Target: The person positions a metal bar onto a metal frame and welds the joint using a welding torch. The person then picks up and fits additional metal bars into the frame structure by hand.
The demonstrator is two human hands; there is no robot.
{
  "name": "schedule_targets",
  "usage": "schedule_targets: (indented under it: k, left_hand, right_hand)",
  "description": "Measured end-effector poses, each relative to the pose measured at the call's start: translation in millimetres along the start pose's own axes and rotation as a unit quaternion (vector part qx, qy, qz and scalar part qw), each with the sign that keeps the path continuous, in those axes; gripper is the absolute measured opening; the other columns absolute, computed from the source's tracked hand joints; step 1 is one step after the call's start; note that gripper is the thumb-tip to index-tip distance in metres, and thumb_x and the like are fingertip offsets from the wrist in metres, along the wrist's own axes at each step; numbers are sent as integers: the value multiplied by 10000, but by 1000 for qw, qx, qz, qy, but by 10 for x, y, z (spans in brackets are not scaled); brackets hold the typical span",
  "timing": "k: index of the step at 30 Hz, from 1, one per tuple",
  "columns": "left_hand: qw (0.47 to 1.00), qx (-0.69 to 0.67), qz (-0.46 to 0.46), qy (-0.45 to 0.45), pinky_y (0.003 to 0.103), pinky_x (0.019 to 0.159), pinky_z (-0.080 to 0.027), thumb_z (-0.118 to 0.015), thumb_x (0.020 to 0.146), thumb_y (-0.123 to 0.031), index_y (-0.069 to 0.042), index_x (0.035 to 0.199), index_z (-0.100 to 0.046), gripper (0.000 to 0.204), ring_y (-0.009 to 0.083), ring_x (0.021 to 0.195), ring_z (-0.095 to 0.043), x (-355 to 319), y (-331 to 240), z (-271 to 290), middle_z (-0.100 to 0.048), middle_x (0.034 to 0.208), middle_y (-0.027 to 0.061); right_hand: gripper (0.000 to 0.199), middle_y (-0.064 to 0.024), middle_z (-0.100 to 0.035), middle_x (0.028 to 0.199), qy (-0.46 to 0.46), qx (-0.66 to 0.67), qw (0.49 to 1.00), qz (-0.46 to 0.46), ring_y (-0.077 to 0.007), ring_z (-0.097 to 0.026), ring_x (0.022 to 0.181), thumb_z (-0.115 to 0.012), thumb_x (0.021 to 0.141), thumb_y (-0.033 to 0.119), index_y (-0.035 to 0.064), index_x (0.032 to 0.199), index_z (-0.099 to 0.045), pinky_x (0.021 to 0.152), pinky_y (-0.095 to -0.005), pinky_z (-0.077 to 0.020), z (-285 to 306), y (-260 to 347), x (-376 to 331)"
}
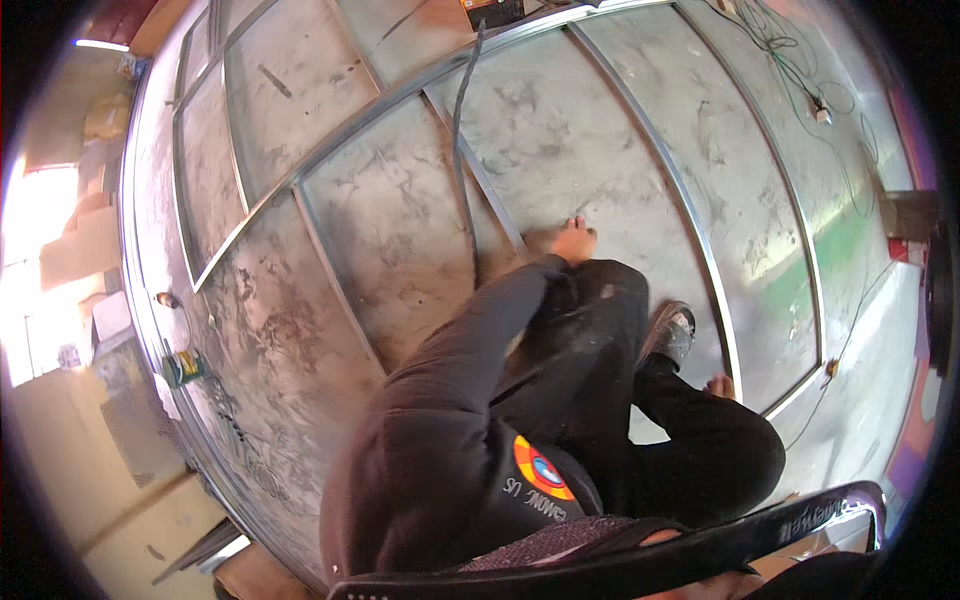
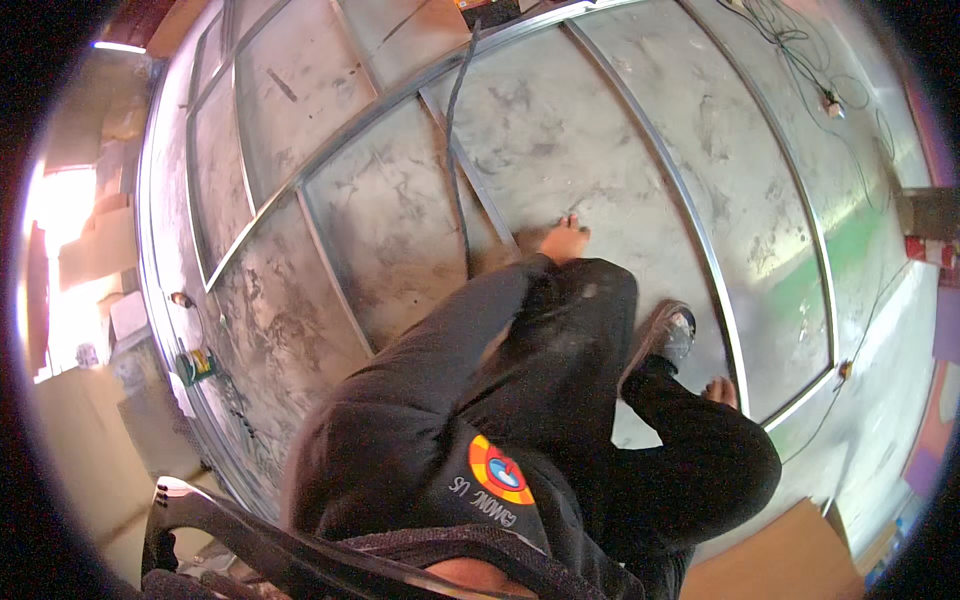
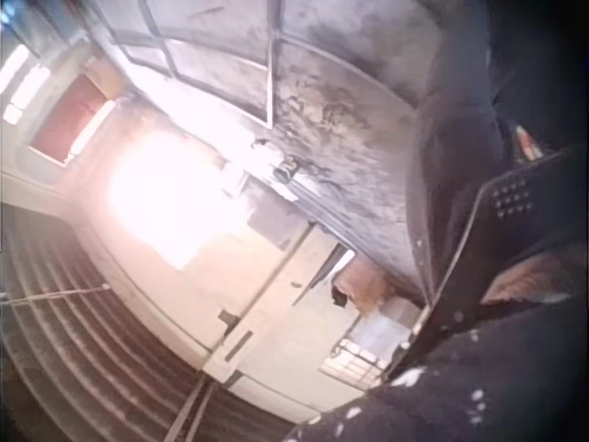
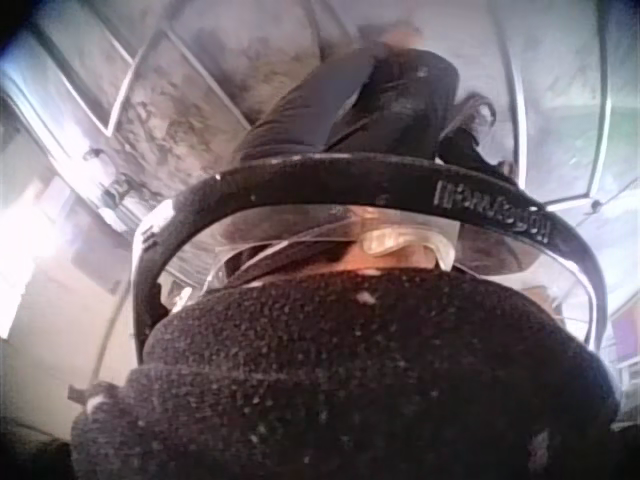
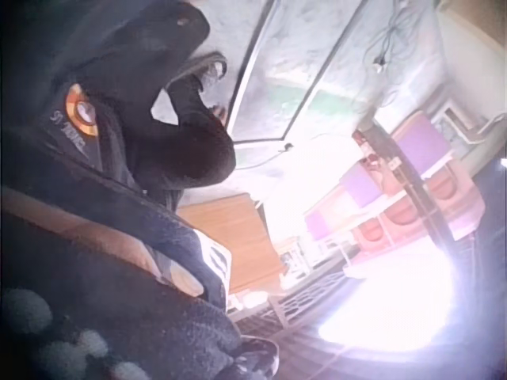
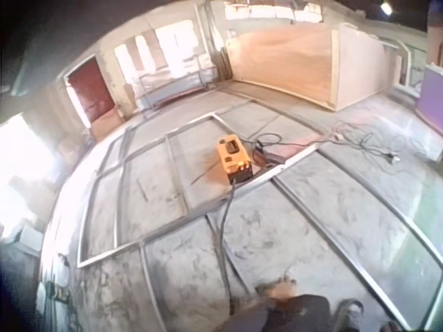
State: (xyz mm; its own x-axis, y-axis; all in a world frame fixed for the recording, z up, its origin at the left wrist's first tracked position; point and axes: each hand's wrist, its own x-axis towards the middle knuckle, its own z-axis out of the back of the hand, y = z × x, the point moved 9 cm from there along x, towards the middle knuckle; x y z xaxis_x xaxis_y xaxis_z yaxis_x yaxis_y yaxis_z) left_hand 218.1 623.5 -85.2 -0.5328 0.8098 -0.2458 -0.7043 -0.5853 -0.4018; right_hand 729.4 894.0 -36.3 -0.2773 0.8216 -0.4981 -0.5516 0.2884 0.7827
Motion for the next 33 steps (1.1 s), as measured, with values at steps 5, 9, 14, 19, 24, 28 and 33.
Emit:
schedule_targets:
  k: [5,9,14,19,24,28,33]
  left_hand:
    - [982,-173,63,-43,404,807,-550,-692,865,-374,-56,1161,-686,435,317,903,-709,-705,1259,967,-720,1049,163]
    - [936,-226,157,-222,394,770,-545,-670,905,-249,-12,1166,-670,352,309,830,-703,-1312,1599,1746,-729,922,162]
    - [810,-233,442,-308,406,746,-534,-646,910,-302,29,968,-713,343,352,761,-694,-2805,1825,1702,-711,849,209]
    - [594,-250,647,-407,477,757,-516,-654,860,-408,21,855,-718,434,420,821,-671,-4405,1084,600,-684,846,255]
    - [363,-192,783,-468,479,795,-506,-643,879,-384,-18,863,-663,367,415,868,-654,-5501,-73,-366,-689,877,224]
    - [128,-149,847,-493,468,908,-470,-656,871,-421,21,1028,-608,471,409,1033,-611,-6170,-512,-1046,-648,1072,266]
    - [7,-143,869,-474,468,1038,-400,-650,872,-475,115,1209,-497,696,416,1182,-520,-7362,-396,-1954,-563,1192,281]
  right_hand:
    - [462,-158,-602,1004,57,-410,847,335,-298,-615,905,-740,853,208,-12,1224,-577,795,-416,-506,-1429,1198,203]
    - [661,-246,-523,1201,86,-462,789,396,-425,-516,1120,-741,803,216,60,1385,-468,965,-507,-420,-1904,1985,641]
    - [820,-281,-481,1309,138,-483,713,489,-455,-466,1221,-758,790,309,90,1478,-369,1020,-563,-373,-2676,2450,1094]
    - [638,-249,-568,1249,141,-469,621,612,-413,-570,1134,-721,828,350,79,1370,-518,944,-505,-464,-2949,2672,1344]
    - [606,-241,-579,1225,127,-493,592,625,-406,-578,1113,-714,835,348,76,1346,-532,931,-502,-468,-2952,2832,1418]
    - [581,-234,-587,1206,106,-514,582,621,-401,-585,1097,-709,841,346,73,1326,-543,920,-499,-472,-2919,3026,1413]
    - [550,-227,-598,1181,99,-545,598,580,-394,-593,1076,-702,848,343,70,1302,-557,906,-496,-476,-2878,3163,1198]
